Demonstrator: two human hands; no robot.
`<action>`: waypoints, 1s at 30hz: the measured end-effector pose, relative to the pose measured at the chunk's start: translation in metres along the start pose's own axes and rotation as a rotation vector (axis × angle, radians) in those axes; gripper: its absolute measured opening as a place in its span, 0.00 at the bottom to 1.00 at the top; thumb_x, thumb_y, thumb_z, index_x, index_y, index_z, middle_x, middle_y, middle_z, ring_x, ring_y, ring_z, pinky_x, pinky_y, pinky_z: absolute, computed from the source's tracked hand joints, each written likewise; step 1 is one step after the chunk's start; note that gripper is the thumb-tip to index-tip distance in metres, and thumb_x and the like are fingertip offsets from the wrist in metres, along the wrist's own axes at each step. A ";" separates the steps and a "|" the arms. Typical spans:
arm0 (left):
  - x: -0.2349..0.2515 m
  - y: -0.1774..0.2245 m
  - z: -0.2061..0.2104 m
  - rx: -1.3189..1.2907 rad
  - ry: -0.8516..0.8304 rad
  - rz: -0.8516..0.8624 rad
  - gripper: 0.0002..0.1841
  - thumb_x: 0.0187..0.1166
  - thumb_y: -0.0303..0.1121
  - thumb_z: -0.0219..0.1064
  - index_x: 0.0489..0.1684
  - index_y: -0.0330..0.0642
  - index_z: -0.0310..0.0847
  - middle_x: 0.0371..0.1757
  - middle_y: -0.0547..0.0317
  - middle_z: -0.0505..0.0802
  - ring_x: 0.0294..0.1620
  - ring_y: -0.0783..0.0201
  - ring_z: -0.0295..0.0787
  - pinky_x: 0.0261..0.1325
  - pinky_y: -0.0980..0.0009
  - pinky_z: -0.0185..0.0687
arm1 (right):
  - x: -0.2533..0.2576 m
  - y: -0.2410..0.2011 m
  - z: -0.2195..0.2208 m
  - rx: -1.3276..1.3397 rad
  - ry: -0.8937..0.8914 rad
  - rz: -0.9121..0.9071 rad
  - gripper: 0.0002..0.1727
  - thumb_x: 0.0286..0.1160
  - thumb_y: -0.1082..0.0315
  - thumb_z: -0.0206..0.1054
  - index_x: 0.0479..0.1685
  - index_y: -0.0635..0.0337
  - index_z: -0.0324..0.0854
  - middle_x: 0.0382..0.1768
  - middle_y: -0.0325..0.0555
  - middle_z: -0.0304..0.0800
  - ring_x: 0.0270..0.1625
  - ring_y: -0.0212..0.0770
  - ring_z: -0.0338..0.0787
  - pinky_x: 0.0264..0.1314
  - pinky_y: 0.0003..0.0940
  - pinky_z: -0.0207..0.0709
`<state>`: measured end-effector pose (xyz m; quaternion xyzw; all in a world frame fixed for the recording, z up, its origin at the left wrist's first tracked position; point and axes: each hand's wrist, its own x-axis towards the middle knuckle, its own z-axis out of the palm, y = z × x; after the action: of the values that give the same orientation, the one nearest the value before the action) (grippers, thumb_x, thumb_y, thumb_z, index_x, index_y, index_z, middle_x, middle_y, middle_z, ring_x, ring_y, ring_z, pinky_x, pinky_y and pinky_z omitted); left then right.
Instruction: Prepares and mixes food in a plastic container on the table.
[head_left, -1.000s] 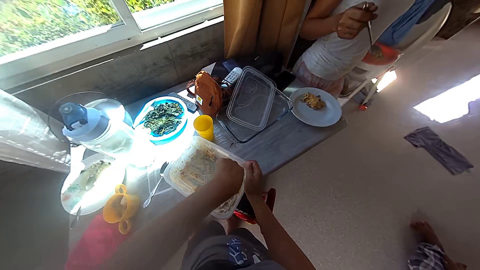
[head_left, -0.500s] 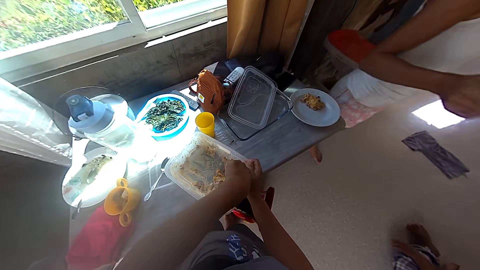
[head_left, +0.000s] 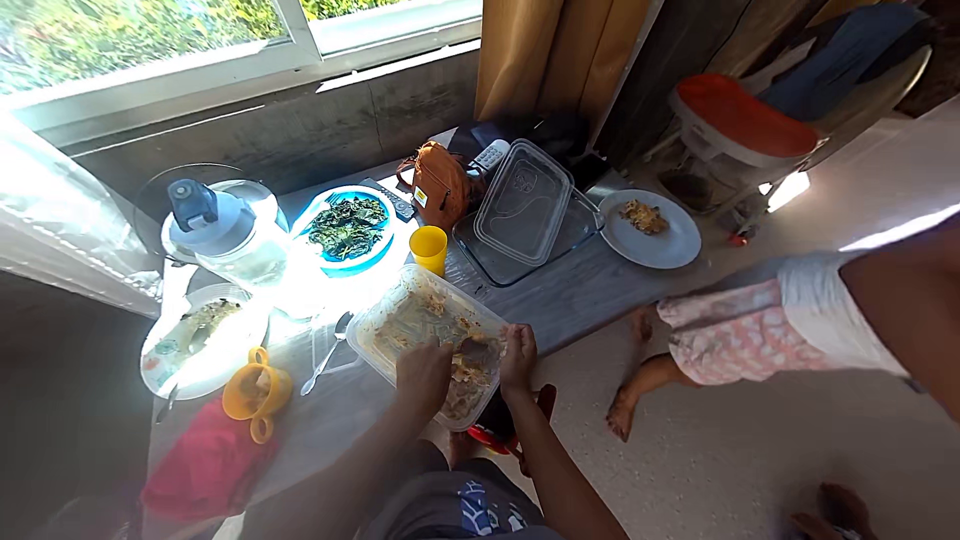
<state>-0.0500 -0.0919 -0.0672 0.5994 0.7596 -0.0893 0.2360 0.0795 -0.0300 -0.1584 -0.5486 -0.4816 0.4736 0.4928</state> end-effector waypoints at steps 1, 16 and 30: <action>0.000 -0.005 0.000 -0.019 0.044 -0.001 0.16 0.88 0.26 0.51 0.59 0.36 0.86 0.57 0.39 0.90 0.55 0.41 0.90 0.52 0.47 0.83 | 0.000 0.001 -0.001 -0.001 -0.005 -0.008 0.16 0.89 0.69 0.46 0.42 0.74 0.75 0.38 0.49 0.80 0.45 0.30 0.81 0.54 0.27 0.75; 0.014 0.016 -0.019 -0.039 -0.056 0.068 0.14 0.81 0.19 0.54 0.55 0.26 0.84 0.61 0.34 0.88 0.59 0.37 0.88 0.54 0.41 0.82 | 0.000 -0.003 -0.001 -0.004 -0.032 -0.008 0.16 0.90 0.69 0.45 0.41 0.72 0.73 0.36 0.47 0.78 0.43 0.30 0.81 0.53 0.27 0.75; -0.005 -0.018 0.023 -0.401 0.136 0.057 0.16 0.90 0.34 0.54 0.62 0.42 0.88 0.58 0.44 0.90 0.58 0.45 0.89 0.60 0.47 0.81 | -0.002 -0.002 -0.001 0.231 -0.112 0.177 0.23 0.93 0.59 0.36 0.61 0.70 0.70 0.54 0.52 0.79 0.57 0.34 0.81 0.63 0.31 0.75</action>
<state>-0.0606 -0.1106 -0.0881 0.5661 0.7592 0.1111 0.3014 0.0801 -0.0318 -0.1568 -0.5014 -0.4003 0.5974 0.4811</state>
